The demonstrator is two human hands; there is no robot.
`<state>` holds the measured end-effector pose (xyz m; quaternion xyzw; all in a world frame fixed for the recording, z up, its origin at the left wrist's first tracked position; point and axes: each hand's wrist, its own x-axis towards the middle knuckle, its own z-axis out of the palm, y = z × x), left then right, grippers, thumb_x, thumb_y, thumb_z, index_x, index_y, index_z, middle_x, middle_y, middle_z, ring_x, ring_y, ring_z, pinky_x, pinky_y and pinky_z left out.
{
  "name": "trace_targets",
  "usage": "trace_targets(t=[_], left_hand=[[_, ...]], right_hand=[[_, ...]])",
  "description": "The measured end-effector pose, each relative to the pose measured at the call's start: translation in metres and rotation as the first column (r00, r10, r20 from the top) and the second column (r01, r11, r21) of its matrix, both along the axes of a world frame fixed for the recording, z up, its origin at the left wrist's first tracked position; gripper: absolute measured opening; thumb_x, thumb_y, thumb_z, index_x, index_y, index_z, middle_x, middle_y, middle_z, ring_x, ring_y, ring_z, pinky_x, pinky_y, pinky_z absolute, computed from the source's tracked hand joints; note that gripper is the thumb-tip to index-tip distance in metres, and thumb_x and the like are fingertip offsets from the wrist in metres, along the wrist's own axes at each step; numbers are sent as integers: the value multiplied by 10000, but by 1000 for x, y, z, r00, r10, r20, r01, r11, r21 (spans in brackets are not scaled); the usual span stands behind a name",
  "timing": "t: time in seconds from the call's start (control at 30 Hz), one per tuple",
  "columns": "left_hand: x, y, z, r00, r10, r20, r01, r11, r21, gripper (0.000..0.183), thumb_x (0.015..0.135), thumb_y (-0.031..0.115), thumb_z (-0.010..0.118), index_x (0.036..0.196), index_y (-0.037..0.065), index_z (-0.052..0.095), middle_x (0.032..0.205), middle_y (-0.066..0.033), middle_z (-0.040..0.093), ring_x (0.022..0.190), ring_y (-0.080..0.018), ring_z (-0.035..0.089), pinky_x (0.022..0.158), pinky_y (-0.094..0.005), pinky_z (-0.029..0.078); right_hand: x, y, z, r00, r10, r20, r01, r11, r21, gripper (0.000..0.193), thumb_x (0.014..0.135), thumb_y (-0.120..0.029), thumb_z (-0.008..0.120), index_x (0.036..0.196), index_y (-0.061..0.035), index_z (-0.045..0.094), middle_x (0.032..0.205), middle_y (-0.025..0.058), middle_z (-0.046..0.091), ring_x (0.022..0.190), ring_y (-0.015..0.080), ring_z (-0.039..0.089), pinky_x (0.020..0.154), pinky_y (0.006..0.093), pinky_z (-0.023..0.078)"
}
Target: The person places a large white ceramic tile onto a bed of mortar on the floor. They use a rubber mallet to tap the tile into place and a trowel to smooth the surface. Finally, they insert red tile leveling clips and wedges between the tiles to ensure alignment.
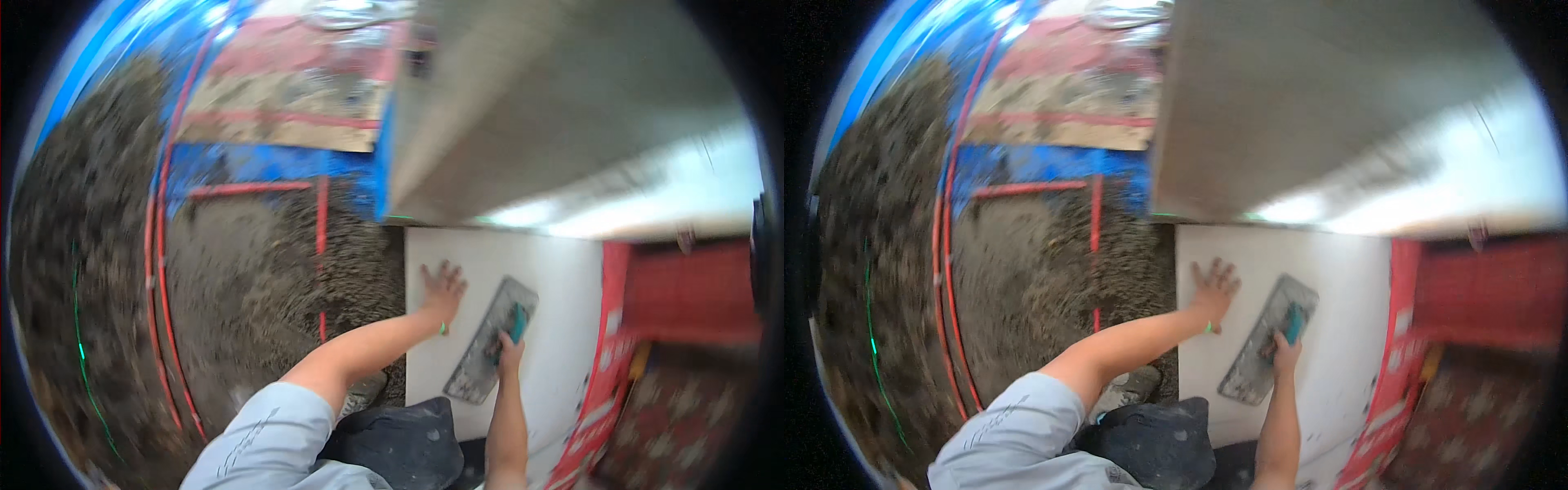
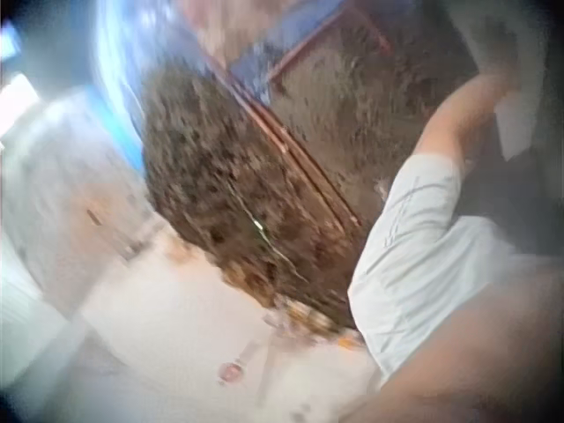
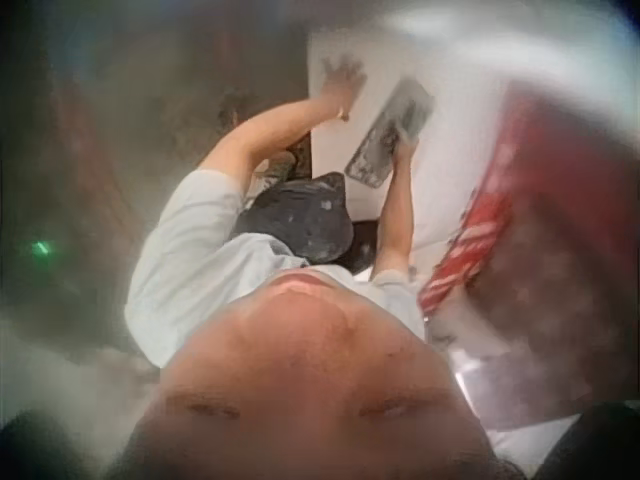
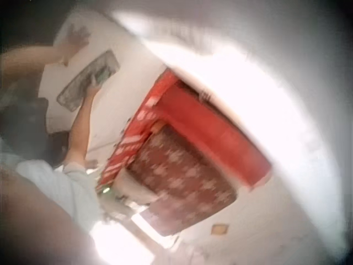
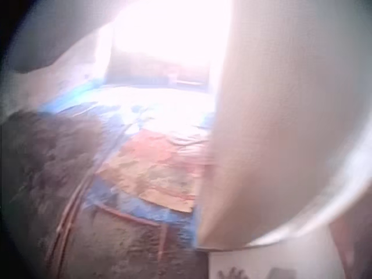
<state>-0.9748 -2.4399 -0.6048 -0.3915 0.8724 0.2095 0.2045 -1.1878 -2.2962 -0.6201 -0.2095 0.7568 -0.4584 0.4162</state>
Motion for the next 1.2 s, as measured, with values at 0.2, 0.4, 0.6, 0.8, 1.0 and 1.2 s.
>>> trace_targets(t=[0.2, 0.4, 0.6, 0.8, 1.0, 1.2], left_hand=[[-34, -19, 26, 991, 0, 137, 3, 1000, -23, 1374, 528, 650, 861, 1594, 221, 109, 1643, -205, 40, 1459, -550, 47, 995, -793, 303], [-94, -2, 21, 972, -84, 220, 77, 996, 42, 1393, 547, 635, 866, 1596, 231, 43, 1631, -224, -88, 1431, -602, -41, 984, -804, 296], [-134, -27, 28, 971, -85, 225, 74, 996, 53, 1358, 573, 582, 876, 1597, 247, 50, 1624, -258, -69, 1438, -593, -54, 995, -818, 238], [-163, -25, 27, 972, -92, 217, 74, 993, 91, 1375, 560, 573, 885, 1596, 229, 49, 1612, -285, -89, 1420, -619, -76, 979, -831, 230], [-159, -36, 25, 978, -61, 198, 51, 997, 52, 1384, 558, 575, 887, 1594, 218, 43, 1601, -307, -96, 1403, -645, -78, 952, -846, 234], [-168, -28, 15, 968, -102, 231, 88, 994, 69, 1381, 570, 585, 877, 1594, 216, 29, 1593, -323, -106, 1403, -647, -71, 961, -837, 240]], right_hand=[[-16, -30, 18, 997, 56, -45, -55, 998, 18, 244, 830, -191, 690, 896, 22, 592, 643, 60, 585, 507, 163, 557, 483, 336, 458], [-77, -11, 26, 936, -160, -315, 134, 986, -102, 331, 854, -209, 685, 1045, 40, 580, 732, 87, 626, 594, 154, 601, 537, 331, 486], [-85, -23, 50, 938, -303, -171, 256, 934, -249, 350, 860, -234, 686, 1055, 34, 573, 768, 143, 643, 650, 223, 635, 609, 363, 502], [-147, -71, -22, 927, -325, -185, 305, 944, -127, 398, 833, -259, 699, 1050, 45, 561, 818, 214, 643, 737, 348, 660, 682, 425, 512], [-138, -85, 30, 798, -466, -382, 249, 833, -494, 344, 859, -211, 699, 1053, 41, 565, 779, 162, 626, 705, 269, 648, 649, 419, 502], [-194, -116, 0, 877, -393, -277, 307, 901, -308, 344, 860, -190, 649, 1090, 41, 541, 761, 183, 646, 679, 370, 669, 627, 423, 519]])
